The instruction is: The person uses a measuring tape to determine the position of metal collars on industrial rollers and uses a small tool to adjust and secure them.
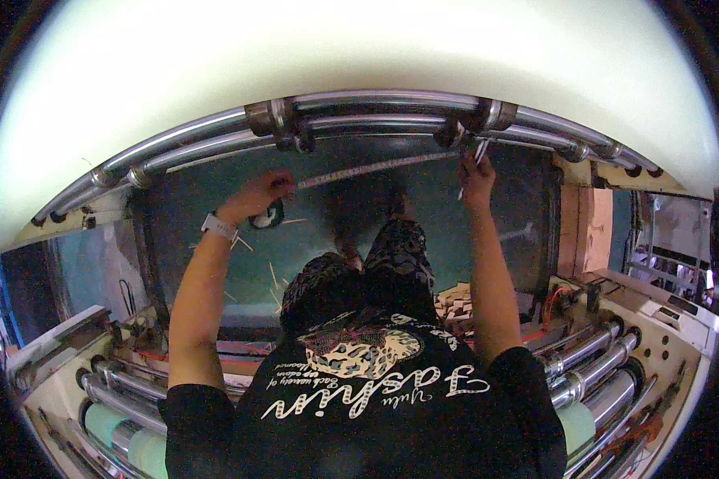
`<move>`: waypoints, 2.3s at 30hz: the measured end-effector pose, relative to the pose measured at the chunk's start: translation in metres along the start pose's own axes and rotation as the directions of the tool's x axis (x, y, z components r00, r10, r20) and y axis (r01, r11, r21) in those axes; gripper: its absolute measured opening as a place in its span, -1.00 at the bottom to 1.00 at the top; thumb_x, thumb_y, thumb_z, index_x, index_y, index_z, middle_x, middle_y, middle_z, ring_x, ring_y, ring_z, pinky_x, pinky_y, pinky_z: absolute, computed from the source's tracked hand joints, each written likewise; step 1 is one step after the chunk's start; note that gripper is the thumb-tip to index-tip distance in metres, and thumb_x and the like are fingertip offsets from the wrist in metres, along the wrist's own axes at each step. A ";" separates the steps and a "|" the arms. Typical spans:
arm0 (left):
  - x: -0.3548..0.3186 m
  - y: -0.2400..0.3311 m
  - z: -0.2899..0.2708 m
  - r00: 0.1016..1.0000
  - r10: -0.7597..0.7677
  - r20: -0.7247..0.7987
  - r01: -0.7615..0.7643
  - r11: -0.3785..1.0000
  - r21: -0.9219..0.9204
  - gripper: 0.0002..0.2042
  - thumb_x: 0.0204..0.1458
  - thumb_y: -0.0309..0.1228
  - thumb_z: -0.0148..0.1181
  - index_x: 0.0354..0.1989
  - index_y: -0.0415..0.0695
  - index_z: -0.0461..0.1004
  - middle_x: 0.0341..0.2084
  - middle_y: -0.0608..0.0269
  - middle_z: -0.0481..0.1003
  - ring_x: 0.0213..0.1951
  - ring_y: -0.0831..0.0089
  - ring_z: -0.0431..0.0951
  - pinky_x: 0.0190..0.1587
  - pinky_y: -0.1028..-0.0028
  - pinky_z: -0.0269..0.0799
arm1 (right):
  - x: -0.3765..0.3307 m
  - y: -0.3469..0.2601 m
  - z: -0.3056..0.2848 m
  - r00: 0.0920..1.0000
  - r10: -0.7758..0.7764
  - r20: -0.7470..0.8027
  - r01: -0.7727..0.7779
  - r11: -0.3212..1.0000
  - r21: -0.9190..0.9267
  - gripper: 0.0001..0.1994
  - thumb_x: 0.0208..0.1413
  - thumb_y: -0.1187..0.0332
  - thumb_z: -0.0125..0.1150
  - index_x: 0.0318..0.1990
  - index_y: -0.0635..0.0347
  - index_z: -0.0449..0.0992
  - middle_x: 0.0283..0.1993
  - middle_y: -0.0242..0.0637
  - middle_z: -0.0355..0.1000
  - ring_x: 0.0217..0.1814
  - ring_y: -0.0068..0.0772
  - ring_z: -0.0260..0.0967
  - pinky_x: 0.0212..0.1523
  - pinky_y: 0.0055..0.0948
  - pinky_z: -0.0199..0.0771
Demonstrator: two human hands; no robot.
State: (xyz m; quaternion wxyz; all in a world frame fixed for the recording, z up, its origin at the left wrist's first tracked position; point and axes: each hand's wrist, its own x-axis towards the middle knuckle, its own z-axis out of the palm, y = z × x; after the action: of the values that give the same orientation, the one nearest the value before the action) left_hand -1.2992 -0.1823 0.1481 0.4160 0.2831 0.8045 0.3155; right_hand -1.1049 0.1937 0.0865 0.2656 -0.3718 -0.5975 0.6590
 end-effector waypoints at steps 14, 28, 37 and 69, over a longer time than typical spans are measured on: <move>0.066 -0.012 0.007 0.774 0.273 -0.571 0.055 0.870 0.490 -0.78 -0.03 -0.22 0.00 -0.38 -0.11 0.44 -0.48 -0.01 0.46 -0.40 0.03 0.47 -0.40 0.16 0.38 | 0.046 0.035 0.026 0.925 -0.367 -0.097 0.373 0.926 0.054 -0.85 -0.02 0.51 0.12 -0.26 0.22 0.34 -0.36 -0.40 0.32 -0.40 -0.61 0.19 -0.46 -0.63 0.23; 0.068 0.015 0.008 0.811 0.198 -0.551 0.161 0.830 0.535 -0.82 -0.12 -0.27 0.04 -0.37 -0.04 0.46 -0.53 0.06 0.47 -0.43 0.06 0.48 -0.43 0.16 0.41 | 0.069 0.066 0.004 0.922 -0.369 -0.120 0.368 0.929 -0.035 -0.87 0.00 0.43 0.14 -0.31 0.16 0.33 -0.45 -0.45 0.29 -0.48 -0.65 0.17 -0.57 -0.61 0.15; 0.075 -0.021 0.005 0.764 0.349 -0.542 0.087 0.777 0.623 -0.83 -0.11 -0.35 0.04 -0.35 -0.13 0.41 -0.55 -0.03 0.43 -0.44 0.02 0.45 -0.45 0.13 0.37 | 0.034 0.128 -0.022 0.937 0.152 0.313 -0.336 0.636 0.695 -0.72 0.07 0.06 -0.02 -0.36 0.09 0.33 -0.67 -0.50 0.08 -0.71 -0.52 -0.05 -0.71 -0.48 -0.07; 0.067 -0.019 0.004 0.796 0.374 -0.476 -0.099 0.856 0.507 -0.84 -0.06 -0.33 0.07 -0.38 -0.15 0.46 -0.50 -0.02 0.45 -0.40 0.02 0.46 -0.40 0.21 0.36 | 0.091 0.086 0.037 0.870 0.334 0.363 -0.484 0.438 0.758 -0.33 -0.17 -0.34 -0.44 -0.42 0.12 0.33 -0.72 -0.37 0.10 -0.80 -0.49 -0.13 -0.78 -0.54 -0.21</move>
State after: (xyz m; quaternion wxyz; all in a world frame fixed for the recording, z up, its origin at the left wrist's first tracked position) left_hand -1.3325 -0.1454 0.0995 0.0394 0.3690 0.8978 0.2371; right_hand -1.1794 0.2320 -0.0131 0.1923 -0.2810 -0.1247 0.9319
